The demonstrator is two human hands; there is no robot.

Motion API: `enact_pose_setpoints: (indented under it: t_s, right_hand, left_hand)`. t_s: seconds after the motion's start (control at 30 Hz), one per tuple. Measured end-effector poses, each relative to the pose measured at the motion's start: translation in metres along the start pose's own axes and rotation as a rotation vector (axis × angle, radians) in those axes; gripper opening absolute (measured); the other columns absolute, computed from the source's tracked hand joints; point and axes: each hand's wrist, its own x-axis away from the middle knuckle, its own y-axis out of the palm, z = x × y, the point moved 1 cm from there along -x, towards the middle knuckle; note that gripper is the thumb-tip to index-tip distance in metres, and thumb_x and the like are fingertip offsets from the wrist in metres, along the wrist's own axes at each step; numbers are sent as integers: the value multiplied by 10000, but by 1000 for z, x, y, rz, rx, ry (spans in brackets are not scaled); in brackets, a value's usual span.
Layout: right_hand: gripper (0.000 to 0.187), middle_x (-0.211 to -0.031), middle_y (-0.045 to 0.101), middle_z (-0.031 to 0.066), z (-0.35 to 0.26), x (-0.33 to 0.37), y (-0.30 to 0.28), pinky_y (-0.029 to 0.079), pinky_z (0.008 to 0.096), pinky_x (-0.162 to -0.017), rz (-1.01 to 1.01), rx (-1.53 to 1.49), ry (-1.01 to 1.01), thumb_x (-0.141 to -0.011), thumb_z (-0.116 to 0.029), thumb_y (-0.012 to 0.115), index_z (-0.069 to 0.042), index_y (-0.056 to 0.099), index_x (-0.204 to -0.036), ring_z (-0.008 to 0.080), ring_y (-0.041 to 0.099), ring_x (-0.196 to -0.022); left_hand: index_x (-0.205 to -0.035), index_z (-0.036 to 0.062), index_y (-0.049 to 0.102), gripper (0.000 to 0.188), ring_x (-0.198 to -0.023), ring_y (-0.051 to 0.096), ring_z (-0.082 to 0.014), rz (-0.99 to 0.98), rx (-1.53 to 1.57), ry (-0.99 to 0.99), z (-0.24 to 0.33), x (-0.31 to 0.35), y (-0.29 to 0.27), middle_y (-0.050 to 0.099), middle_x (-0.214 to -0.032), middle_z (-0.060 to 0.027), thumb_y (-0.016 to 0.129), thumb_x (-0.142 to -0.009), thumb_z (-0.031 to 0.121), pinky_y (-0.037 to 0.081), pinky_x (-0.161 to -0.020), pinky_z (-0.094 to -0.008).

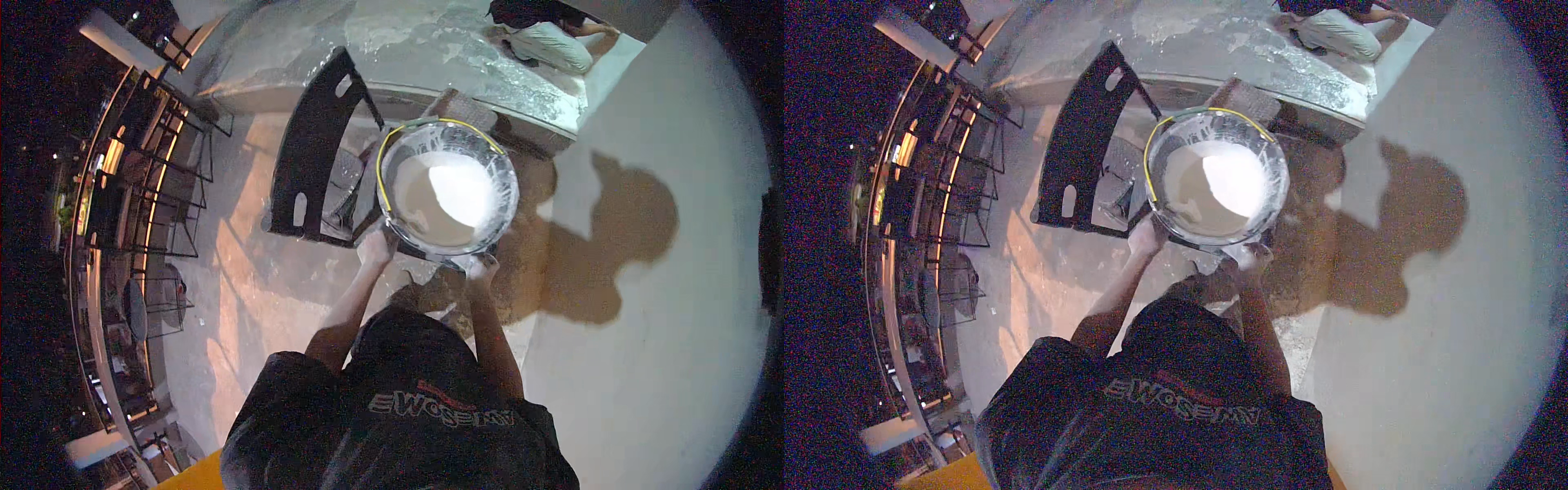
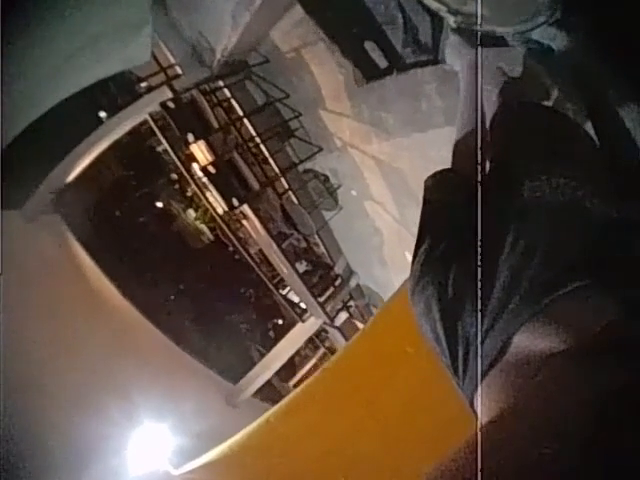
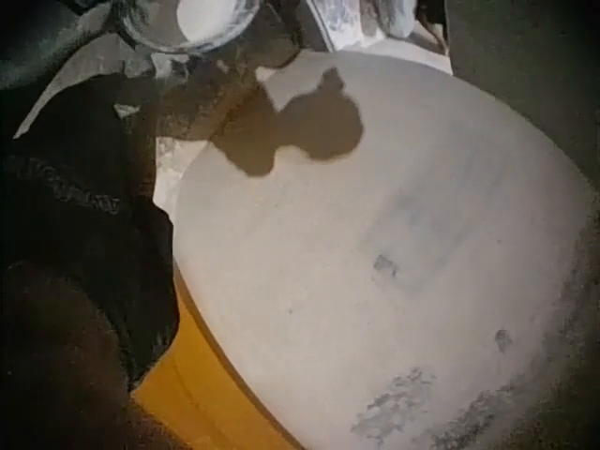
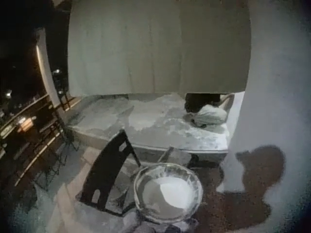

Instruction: Apply plaster or paint to a wall using a brush and a scraper.

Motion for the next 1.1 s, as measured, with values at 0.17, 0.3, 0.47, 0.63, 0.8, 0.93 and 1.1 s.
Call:
enact_pose_setpoints:
  t_s: [0.17, 0.3, 0.47, 0.63, 0.8, 0.93, 1.1]
  right_hand:
    - [313, -1056, 510, 50, 59, 28, 34, 426, 344, -848, 267, -1071, 1008, -841, -165, 512, -42, 467, -1124, 169, 482, -930]
    - [475, -964, 519, 70, 28, 49, 45, 467, 354, -759, 114, -300, 687, -763, -103, 678, -53, 389, -1136, 203, 510, -821]
    - [382, -966, 523, 73, -12, 29, 12, 458, 357, -741, 324, -1023, 699, -760, -87, 674, -41, 451, -1067, 205, 517, -804]
    - [297, -965, 538, 80, -139, -38, -57, 421, 303, -808, 543, -286, 293, -787, -149, 660, 1, 522, -1003, 188, 519, -868]
    - [272, -1058, 540, 132, -288, -162, -96, 444, 382, -801, -130, -202, -174, -775, -25, 566, -14, 516, -1042, 274, 576, -902]
    - [312, -1049, 540, 145, -269, -204, -24, 448, 403, -807, -746, 1, -225, -758, -14, 554, -59, 535, -1066, 335, 555, -963]
    - [168, -1044, 563, 151, -248, -209, 9, 457, 438, -768, -988, 295, -299, -774, -84, 559, -54, 580, -938, 348, 574, -924]
  left_hand:
    - [-1146, 13, 449, 615, -978, 576, -369, -7, 82, -123, -2, -14, -3, 583, -1052, -217, 578, -780, 489, 471, -799, -464]
    - [-1217, 27, 355, 660, -1021, 549, -392, -34, 89, -167, -13, -18, 20, 556, -1105, -228, 586, -780, 465, 456, -824, -481]
    - [-1169, 89, 397, 575, -967, 579, -393, 10, 164, -126, -20, -19, 35, 608, -1033, -193, 601, -774, 453, 463, -804, -485]
    - [-1080, 81, 491, 487, -954, 592, -363, 59, 283, -175, -21, -6, 33, 623, -1008, -183, 584, -795, 465, 465, -796, -469]
    - [-985, 25, 543, 418, -881, 619, -304, 131, 339, -161, -21, 9, 25, 639, -902, -163, 661, -764, 359, 469, -745, -405]
    - [-849, -7, 568, 262, -684, 591, -164, 413, 652, -86, -4, 19, -4, 625, -752, -125, 613, -847, 251, 459, -650, -300]
    - [-823, 4, 543, 212, -632, 485, -74, 540, 1004, 53, 46, 31, -86, 540, -676, -16, 564, -896, 201, 419, -577, -249]
